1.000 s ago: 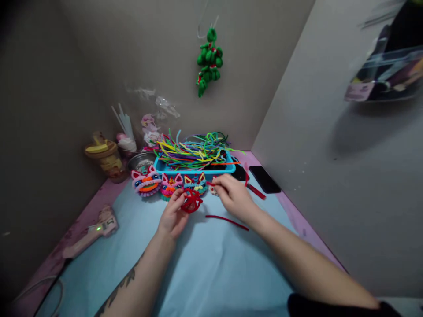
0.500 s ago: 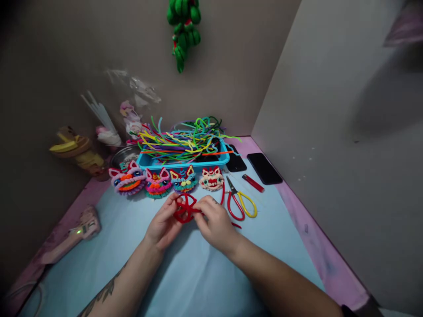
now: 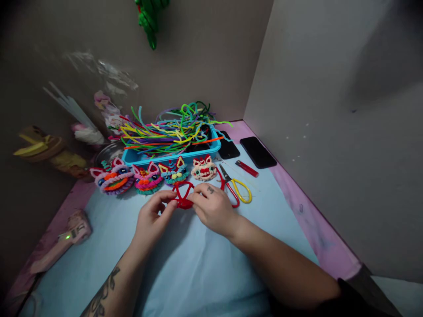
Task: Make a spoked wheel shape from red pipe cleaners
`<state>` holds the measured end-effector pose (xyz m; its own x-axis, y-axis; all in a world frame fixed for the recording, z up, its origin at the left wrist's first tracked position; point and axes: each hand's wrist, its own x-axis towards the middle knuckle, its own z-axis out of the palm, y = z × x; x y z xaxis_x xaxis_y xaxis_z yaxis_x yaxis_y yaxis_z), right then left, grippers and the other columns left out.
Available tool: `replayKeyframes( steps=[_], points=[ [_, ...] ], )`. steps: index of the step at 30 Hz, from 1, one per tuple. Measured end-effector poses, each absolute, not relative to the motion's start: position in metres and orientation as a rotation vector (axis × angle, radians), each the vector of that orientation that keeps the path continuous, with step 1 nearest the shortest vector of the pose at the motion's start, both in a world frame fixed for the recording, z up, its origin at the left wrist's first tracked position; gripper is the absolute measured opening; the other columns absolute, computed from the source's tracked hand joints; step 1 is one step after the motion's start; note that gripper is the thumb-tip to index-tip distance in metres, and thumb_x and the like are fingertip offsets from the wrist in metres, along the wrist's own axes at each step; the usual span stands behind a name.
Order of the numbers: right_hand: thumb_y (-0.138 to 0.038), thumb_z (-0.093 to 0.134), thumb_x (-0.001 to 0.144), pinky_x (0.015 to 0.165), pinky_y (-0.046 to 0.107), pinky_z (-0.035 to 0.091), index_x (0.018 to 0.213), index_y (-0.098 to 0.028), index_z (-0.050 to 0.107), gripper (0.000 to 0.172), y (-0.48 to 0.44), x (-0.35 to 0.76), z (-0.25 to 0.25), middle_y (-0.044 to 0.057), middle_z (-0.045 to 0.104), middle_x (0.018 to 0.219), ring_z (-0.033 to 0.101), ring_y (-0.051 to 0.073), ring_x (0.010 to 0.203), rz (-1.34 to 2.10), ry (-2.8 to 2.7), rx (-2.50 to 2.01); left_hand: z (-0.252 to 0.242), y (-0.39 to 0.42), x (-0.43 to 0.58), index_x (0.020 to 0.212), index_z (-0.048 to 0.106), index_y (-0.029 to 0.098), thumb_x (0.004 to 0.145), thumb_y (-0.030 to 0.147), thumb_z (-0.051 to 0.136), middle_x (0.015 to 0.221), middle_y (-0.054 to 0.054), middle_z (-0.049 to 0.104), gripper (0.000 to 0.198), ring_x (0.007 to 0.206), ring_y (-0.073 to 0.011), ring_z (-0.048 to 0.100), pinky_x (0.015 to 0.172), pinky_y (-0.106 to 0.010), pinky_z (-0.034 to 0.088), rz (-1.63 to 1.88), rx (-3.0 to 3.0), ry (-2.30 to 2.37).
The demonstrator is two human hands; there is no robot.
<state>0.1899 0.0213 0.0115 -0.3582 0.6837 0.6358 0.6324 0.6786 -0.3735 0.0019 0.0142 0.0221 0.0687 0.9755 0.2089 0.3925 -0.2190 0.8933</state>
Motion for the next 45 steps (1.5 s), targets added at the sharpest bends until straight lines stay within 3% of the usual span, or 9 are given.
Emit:
replayKeyframes(
  steps=[7,10,13,20,27,45],
  points=[
    [-0.01,0.048,0.083,0.071,0.03,0.049,0.092,-0.019,0.063,0.02,0.021,0.19,0.012,0.006,0.059,0.086,0.057,0.017,0.079,0.096,-2.14,-1.013,0.023,0.014,0.006,0.076,0.054,0.017,0.072,0.029,0.067,0.06,0.003,0.058,0.018,0.047,-0.0083,0.05,0.044,-0.019,0.042,1.044,1.219,1.148],
    [-0.015,0.048,0.086,0.077,0.034,0.05,0.108,-0.017,0.059,0.025,0.02,0.191,0.015,0.01,0.058,0.097,0.057,0.02,0.089,0.105,-2.113,-0.981,0.025,0.016,0.006,0.073,0.051,0.017,0.068,0.028,0.07,0.055,0.006,0.055,0.022,0.042,-0.0061,0.046,0.04,-0.017,0.038,1.123,1.138,1.182],
    [-0.013,0.045,0.086,0.079,0.035,0.051,0.122,-0.018,0.053,0.036,0.018,0.19,0.015,0.01,0.056,0.1,0.056,0.021,0.092,0.084,-2.078,-0.942,0.025,0.017,0.004,0.075,0.051,0.017,0.068,0.028,0.071,0.056,0.005,0.058,0.024,0.044,-0.0065,0.052,0.044,-0.016,0.039,1.21,1.073,1.247],
    [-0.009,0.052,0.084,0.069,0.03,0.049,0.104,-0.021,0.065,0.027,0.013,0.182,0.008,0.004,0.059,0.079,0.055,0.016,0.074,0.026,-1.996,-0.984,0.019,0.015,0.007,0.078,0.051,0.018,0.069,0.031,0.072,0.057,0.005,0.06,0.026,0.048,-0.0077,0.057,0.048,-0.017,0.04,1.243,0.981,1.258],
    [-0.013,0.052,0.086,0.07,0.031,0.049,0.093,-0.02,0.067,0.018,0.013,0.181,0.009,0.006,0.062,0.079,0.057,0.018,0.076,0.035,-2.015,-1.08,0.022,0.013,0.012,0.078,0.052,0.018,0.069,0.031,0.072,0.059,0.005,0.061,0.026,0.049,-0.0085,0.058,0.049,-0.018,0.041,1.229,0.975,1.26],
    [-0.013,0.051,0.086,0.076,0.033,0.049,0.092,-0.02,0.063,0.015,0.016,0.18,0.005,0.006,0.062,0.085,0.057,0.019,0.083,0.134,-1.985,-1.088,0.019,0.016,0.012,0.08,0.054,0.016,0.065,0.035,0.074,0.056,0.003,0.063,0.031,0.051,-0.0116,0.061,0.049,-0.021,0.043,1.07,0.994,1.2]
  ],
)
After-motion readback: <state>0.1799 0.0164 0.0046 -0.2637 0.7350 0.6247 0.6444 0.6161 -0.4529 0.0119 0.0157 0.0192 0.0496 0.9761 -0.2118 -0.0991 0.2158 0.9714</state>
